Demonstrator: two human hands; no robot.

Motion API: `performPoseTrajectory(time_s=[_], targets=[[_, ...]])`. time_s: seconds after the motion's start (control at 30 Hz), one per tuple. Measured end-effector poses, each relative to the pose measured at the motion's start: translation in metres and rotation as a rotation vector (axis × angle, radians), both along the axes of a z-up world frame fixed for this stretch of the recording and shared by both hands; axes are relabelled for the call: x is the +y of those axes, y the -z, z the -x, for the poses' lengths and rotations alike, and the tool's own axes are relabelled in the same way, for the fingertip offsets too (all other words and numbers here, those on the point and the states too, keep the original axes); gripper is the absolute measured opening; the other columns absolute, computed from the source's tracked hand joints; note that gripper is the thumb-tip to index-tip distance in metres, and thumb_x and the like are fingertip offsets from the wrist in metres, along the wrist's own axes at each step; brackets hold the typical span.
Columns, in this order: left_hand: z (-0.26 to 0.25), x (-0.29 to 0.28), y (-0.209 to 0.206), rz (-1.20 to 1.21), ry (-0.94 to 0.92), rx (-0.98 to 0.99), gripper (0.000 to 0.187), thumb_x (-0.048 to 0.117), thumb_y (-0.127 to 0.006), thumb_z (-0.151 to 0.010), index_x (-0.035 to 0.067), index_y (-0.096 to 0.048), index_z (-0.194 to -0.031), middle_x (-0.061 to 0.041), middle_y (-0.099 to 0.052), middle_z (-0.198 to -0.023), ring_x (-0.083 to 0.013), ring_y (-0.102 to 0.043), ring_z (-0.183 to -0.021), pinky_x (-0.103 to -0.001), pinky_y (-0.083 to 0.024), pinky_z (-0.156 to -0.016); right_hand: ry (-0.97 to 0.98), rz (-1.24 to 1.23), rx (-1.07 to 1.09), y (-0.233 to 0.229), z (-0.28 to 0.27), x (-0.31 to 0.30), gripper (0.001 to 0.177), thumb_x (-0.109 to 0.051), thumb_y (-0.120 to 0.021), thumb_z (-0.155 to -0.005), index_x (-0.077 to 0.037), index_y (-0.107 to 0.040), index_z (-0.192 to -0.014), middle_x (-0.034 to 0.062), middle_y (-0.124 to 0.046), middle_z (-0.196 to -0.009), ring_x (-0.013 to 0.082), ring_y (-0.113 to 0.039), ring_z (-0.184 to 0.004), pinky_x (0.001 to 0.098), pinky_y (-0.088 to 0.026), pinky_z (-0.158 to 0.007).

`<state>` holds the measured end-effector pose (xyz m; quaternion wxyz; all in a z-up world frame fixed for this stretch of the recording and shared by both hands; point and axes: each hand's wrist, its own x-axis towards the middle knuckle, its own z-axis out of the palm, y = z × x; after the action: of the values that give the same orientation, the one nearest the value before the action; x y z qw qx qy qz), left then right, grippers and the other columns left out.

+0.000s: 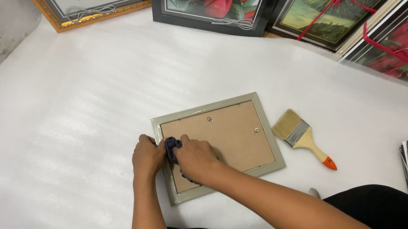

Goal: Cleaning and preparing a picture frame to insert a print

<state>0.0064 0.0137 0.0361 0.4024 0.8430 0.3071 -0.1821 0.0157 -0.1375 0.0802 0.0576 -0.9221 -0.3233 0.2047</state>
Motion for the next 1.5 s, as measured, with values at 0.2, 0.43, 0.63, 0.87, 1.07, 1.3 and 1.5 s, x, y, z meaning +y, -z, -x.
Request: performPoseTrajectory(time_s=[0.2, 0.43, 0.63, 0.87, 1.07, 1.3, 1.5], targets=[[-0.002, -0.002, 0.007, -0.013, 0.02, 0.021, 0.046, 0.037, -0.066, -0.095, -0.003, -0.061, -0.118, -0.027, -0.067, -0.111, -0.0479, -0.066, -0.115, -0.055, -0.053, -0.094, 0.134, 0.112, 0.091, -0.031, -0.019, -0.04, 0.028, -0.011, -0.06, -0.093, 0.0, -0.072, -0.115, 0.0239, -0.06, -0.113, 0.0424, -0.071, -0.098, 0.0572, -0.058, -0.082], [-0.003, -0.005, 0.006, -0.035, 0.017, 0.028, 0.045, 0.035, -0.064, -0.097, -0.003, -0.06, -0.121, -0.027, -0.067, -0.111, -0.0456, -0.067, -0.115, -0.053, -0.054, -0.093, 0.357, 0.31, 0.028, 0.025, -0.082, -0.15, 0.031, -0.012, -0.059, -0.093, 0.001, -0.071, -0.118, 0.0216, -0.059, -0.117, 0.0401, -0.073, -0.097, 0.0564, -0.058, -0.083], [-0.004, -0.002, 0.012, -0.028, 0.03, 0.046, 0.045, 0.037, -0.065, -0.096, -0.001, -0.06, -0.122, -0.026, -0.067, -0.116, -0.0464, -0.064, -0.119, -0.053, -0.052, -0.098, 0.387, 0.405, 0.026, 0.029, -0.071, -0.129, 0.029, -0.016, -0.067, -0.089, 0.006, -0.073, -0.106, 0.0194, -0.062, -0.108, 0.0379, -0.074, -0.089, 0.0557, -0.059, -0.075], [-0.005, -0.002, 0.017, -0.021, 0.028, 0.031, 0.045, 0.037, -0.066, -0.096, 0.0, -0.061, -0.12, -0.027, -0.068, -0.114, -0.0458, -0.066, -0.118, -0.052, -0.053, -0.094, 0.484, 0.29, 0.278, -0.047, -0.068, -0.166, 0.044, -0.025, -0.053, -0.093, -0.006, -0.072, -0.128, 0.0212, -0.072, -0.127, 0.043, -0.065, -0.123, 0.0531, -0.055, -0.096], [-0.004, -0.004, 0.013, -0.04, 0.035, 0.02, 0.046, 0.036, -0.066, -0.096, -0.001, -0.061, -0.122, -0.027, -0.068, -0.115, -0.0461, -0.066, -0.117, -0.052, -0.054, -0.092, 0.738, 0.439, 0.082, -0.022, -0.076, -0.276, 0.046, -0.022, -0.055, -0.089, -0.003, -0.074, -0.127, 0.0223, -0.076, -0.115, 0.038, -0.072, -0.109, 0.0463, -0.059, -0.081], [0.003, -0.001, 0.008, -0.047, 0.014, -0.008, 0.044, 0.032, -0.069, -0.093, -0.002, -0.064, -0.121, -0.027, -0.071, -0.112, -0.0465, -0.068, -0.114, -0.052, -0.056, -0.088, 0.809, 0.456, 0.1, -0.026, -0.091, -0.254, 0.05, -0.028, -0.064, -0.086, 0.003, -0.074, -0.124, 0.0252, -0.065, -0.123, 0.0445, -0.061, -0.121, 0.0552, -0.047, -0.098], [-0.003, -0.018, -0.066, 0.013, -0.083, -0.172, 0.04, 0.021, -0.065, -0.097, -0.003, -0.063, -0.129, -0.025, -0.069, -0.114, -0.043, -0.069, -0.11, -0.051, -0.056, -0.085, 0.711, 0.103, 0.171, -0.04, -0.086, -0.207, 0.034, -0.025, -0.066, -0.089, -0.007, -0.078, -0.115, 0.0176, -0.073, -0.112, 0.039, -0.068, -0.117, 0.0483, -0.056, -0.091]])
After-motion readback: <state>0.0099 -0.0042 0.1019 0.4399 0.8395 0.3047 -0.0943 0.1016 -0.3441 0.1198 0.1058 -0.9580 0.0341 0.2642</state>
